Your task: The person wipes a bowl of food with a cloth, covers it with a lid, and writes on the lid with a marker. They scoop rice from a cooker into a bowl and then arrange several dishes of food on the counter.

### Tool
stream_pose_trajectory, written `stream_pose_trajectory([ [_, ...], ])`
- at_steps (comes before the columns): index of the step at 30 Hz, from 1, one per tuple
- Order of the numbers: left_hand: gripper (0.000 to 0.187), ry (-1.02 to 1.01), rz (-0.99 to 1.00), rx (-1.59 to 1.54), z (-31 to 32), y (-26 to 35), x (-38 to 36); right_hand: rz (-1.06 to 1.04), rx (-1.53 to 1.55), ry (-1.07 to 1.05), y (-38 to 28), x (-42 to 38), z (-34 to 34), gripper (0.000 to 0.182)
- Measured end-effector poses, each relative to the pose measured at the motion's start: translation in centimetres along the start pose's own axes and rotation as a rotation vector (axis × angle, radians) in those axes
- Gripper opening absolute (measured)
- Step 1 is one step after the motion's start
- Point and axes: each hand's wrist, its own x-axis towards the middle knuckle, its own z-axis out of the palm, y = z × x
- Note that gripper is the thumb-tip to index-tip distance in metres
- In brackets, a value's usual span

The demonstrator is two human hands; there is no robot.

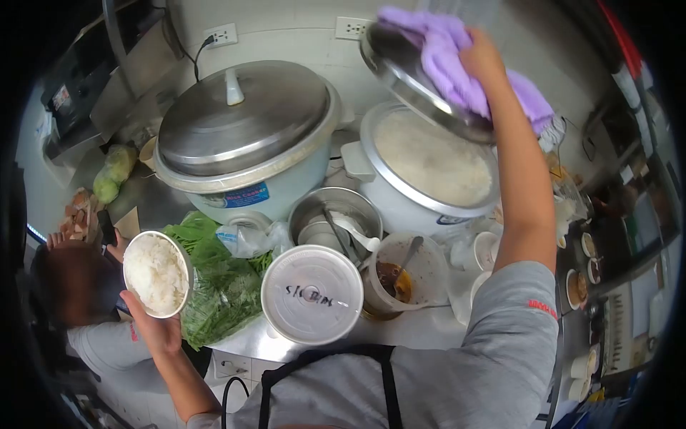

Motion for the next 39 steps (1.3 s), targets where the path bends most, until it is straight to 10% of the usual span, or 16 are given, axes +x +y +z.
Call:
stream_pose_trajectory([
  [18, 0.062, -0.062, -0.119, 0.017, -0.3, 0.3, -4.0, 0.339, -0.054, -0.338, 2.2, -13.7, 7.5, 0.043],
  [21, 0.060, -0.074, 0.005, 0.148, 2.9, 0.0, -5.6, 0.411, -0.115, -0.551, -0.2, -14.2, 3.5, 0.062],
  [30, 0.056, -0.121, 0.060, 0.259, 5.5, -0.5, -8.4, -0.029, 0.122, -0.169, -1.7, -22.7, -9.5, 0.055],
  [33, 0.053, -0.017, 0.026, 0.213, 11.3, -2.0, -12.8, -0.035, 0.201, -0.092, 2.4, -27.2, -15.1, 0.054],
  [37, 0.051, -0.288, 0.464, 1.052, 9.1, -6.1, -13.3, 0.077, 0.214, -0.094, 11.7, -35.9, -23.1, 0.053],
  [39, 0.054, -0.337, 0.235, 0.743, 13.1, -9.4, -17.6, 0.253, 0.160, -0.193, 16.8, -41.2, -27.1, 0.051],
])
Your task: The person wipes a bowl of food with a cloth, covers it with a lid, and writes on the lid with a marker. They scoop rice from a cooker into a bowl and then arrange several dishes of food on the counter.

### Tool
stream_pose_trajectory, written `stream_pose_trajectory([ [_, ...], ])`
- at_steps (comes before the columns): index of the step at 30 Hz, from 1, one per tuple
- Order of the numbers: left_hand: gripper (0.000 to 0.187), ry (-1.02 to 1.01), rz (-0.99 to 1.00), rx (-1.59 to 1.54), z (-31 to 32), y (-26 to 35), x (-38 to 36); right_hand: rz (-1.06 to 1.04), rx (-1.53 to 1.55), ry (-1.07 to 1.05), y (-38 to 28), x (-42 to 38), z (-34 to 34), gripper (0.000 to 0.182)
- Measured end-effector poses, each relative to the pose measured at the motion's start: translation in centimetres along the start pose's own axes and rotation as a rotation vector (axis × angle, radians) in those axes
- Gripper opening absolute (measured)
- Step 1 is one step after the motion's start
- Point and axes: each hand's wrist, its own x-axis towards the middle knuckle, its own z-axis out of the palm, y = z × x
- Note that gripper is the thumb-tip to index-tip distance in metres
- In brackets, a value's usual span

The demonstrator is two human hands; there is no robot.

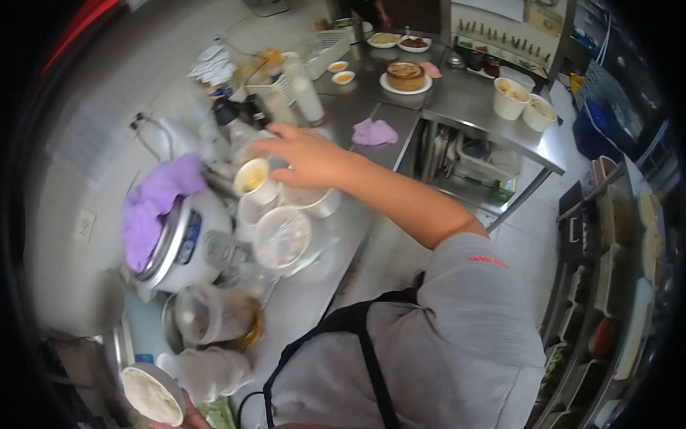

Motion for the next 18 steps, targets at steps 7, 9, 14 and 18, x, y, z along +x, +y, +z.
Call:
stream_pose_trajectory([
  [7, 0.063, -0.260, -0.450, -0.786, 20.7, 3.2, -9.0, 0.586, 0.146, -0.393, 17.8, -21.1, -6.6, 0.043],
  [9, 0.062, -0.458, -0.550, -0.880, 27.2, 2.9, -10.9, 0.747, 0.212, -0.430, 19.7, -25.4, -8.9, 0.041],
  [14, 0.054, -0.872, -0.757, -0.926, 43.6, 3.4, -16.0, 0.970, 0.269, -0.299, 24.5, -29.8, -12.7, 0.040],
  [18, 0.048, -1.061, -0.922, -0.968, 56.9, 1.0, -18.4, 0.982, 0.255, -0.202, 27.8, -29.3, -14.0, 0.040],
])
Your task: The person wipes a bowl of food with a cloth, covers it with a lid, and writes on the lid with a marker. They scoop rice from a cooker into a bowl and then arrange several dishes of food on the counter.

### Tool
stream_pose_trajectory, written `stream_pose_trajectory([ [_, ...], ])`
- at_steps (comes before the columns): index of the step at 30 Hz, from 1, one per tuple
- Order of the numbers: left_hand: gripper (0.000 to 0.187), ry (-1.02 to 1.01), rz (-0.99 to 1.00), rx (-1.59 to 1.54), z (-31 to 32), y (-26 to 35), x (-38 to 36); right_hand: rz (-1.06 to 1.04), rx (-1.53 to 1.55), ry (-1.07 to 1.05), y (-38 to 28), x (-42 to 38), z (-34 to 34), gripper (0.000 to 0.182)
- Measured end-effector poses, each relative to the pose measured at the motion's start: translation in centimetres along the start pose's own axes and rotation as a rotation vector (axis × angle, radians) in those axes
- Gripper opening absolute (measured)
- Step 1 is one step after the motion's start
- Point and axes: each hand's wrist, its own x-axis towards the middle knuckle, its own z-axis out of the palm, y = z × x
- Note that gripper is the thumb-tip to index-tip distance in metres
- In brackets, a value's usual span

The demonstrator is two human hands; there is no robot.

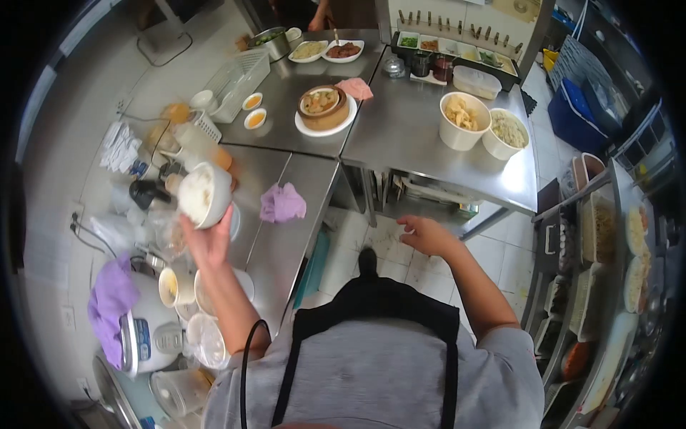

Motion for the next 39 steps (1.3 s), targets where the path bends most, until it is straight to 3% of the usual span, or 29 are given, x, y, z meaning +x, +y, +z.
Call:
stream_pose_trajectory([
  [5, 0.045, 0.008, -0.039, 0.096, 0.8, -6.7, 14.6, -0.090, -0.090, -0.005, -0.1, 6.0, -3.5, 0.039],
  [13, 0.046, 0.151, -0.247, 0.308, -0.8, -14.2, 36.0, 0.017, -0.075, 0.030, -3.2, 19.6, -10.0, 0.040],
  [16, 0.051, 0.269, -0.239, 0.349, -2.0, -17.0, 41.8, 0.046, -0.104, 0.034, -3.7, 23.5, -11.4, 0.040],
  [21, 0.057, 0.495, -0.181, 0.557, 0.3, -19.8, 45.6, 0.070, -0.126, -0.017, -3.0, 27.8, -13.3, 0.041],
  [24, 0.054, 0.680, -0.228, 0.851, -5.7, -24.0, 52.1, 0.027, -0.175, -0.026, -2.8, 29.8, -14.9, 0.041],
  [28, 0.051, 0.466, -0.450, 0.877, -5.7, -22.2, 52.4, -0.019, -0.255, 0.014, -1.8, 34.3, -16.3, 0.040],
  [31, 0.045, 0.489, -0.341, 0.884, -4.6, -22.5, 50.5, -0.135, -0.385, 0.183, -1.0, 37.9, -16.0, 0.042],
  [34, 0.036, 0.201, -0.482, 1.021, -5.1, -22.0, 45.6, -0.203, -0.657, 0.310, -0.4, 41.3, -14.7, 0.042],
  [35, 0.035, -0.052, -0.339, 1.202, -5.1, -21.5, 44.7, -0.315, -0.715, 0.292, 0.8, 43.2, -13.8, 0.037],
  [37, 0.034, -0.659, -0.081, 1.471, -5.3, -21.5, 41.9, -0.333, -0.763, 0.254, 1.8, 43.8, -13.5, 0.030],
  [38, 0.033, -0.394, -0.431, 1.262, -1.0, -20.3, 39.8, -0.248, -0.755, 0.240, 1.1, 43.8, -13.9, 0.028],
  [39, 0.031, -0.414, -0.474, 1.186, -3.9, -21.7, 41.0, -0.140, -0.792, 0.166, 1.2, 44.2, -14.4, 0.023],
])
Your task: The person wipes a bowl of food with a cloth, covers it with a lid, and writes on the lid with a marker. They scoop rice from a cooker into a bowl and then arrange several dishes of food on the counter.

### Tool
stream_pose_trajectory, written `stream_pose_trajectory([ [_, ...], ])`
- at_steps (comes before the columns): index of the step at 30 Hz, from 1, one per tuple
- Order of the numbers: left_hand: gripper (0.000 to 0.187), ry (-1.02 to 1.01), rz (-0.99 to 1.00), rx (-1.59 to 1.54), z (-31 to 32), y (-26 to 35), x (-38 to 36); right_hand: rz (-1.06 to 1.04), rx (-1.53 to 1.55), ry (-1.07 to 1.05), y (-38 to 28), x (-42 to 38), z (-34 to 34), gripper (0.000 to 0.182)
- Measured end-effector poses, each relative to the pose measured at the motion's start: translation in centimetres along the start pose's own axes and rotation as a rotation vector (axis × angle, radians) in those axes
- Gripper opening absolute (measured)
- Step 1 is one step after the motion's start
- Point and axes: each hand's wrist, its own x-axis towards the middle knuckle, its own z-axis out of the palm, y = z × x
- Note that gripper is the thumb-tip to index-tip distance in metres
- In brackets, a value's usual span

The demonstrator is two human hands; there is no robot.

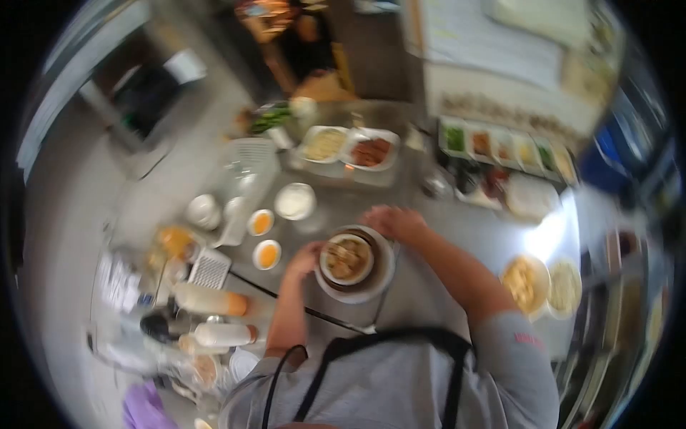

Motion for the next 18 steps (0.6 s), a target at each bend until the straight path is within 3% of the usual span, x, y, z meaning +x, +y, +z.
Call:
stream_pose_trajectory([
  [2, 0.027, 0.114, -0.159, 0.109, 1.0, 2.7, -1.1, 0.156, 0.404, -0.514, 1.0, 0.1, -2.9, 0.022],
  [5, 0.022, 0.144, -0.203, 0.084, 1.2, 1.0, 0.8, -0.084, -0.128, -0.624, 4.4, -1.5, -1.1, 0.017],
  [7, 0.021, 0.157, -0.215, 0.049, 2.5, 2.6, 0.7, 0.129, 0.068, -0.768, 8.7, -3.8, 1.1, 0.021],
  [9, 0.018, 0.168, -0.212, 0.090, 4.1, 4.0, 0.9, 0.259, 0.187, -0.832, 11.6, -4.1, -1.6, 0.021],
  [11, 0.017, 0.178, -0.214, 0.108, 5.5, 4.5, 1.5, 0.311, 0.233, -0.833, 12.7, -3.0, -13.0, 0.020],
  [12, 0.018, 0.168, -0.199, 0.086, 6.0, 4.3, 2.1, 0.413, 0.098, -0.594, 14.7, -2.3, -15.2, 0.022],
  [13, 0.018, 0.162, -0.192, 0.063, 6.3, 4.0, 2.8, 0.194, -0.273, -0.250, 17.8, -1.7, -16.5, 0.022],
  [14, 0.019, 0.161, -0.194, 0.038, 6.6, 3.6, 3.1, 0.490, -0.099, 0.126, 22.6, -0.1, -15.6, 0.024],
  [16, 0.021, 0.188, -0.203, 0.107, 7.6, 3.6, 3.8, 0.648, -0.295, 0.365, 26.8, 0.4, -17.3, 0.025],
  [18, 0.023, 0.222, -0.190, 0.112, 8.7, 4.2, 3.8, 0.702, -0.328, 0.339, 31.0, 1.0, -16.6, 0.025],
])
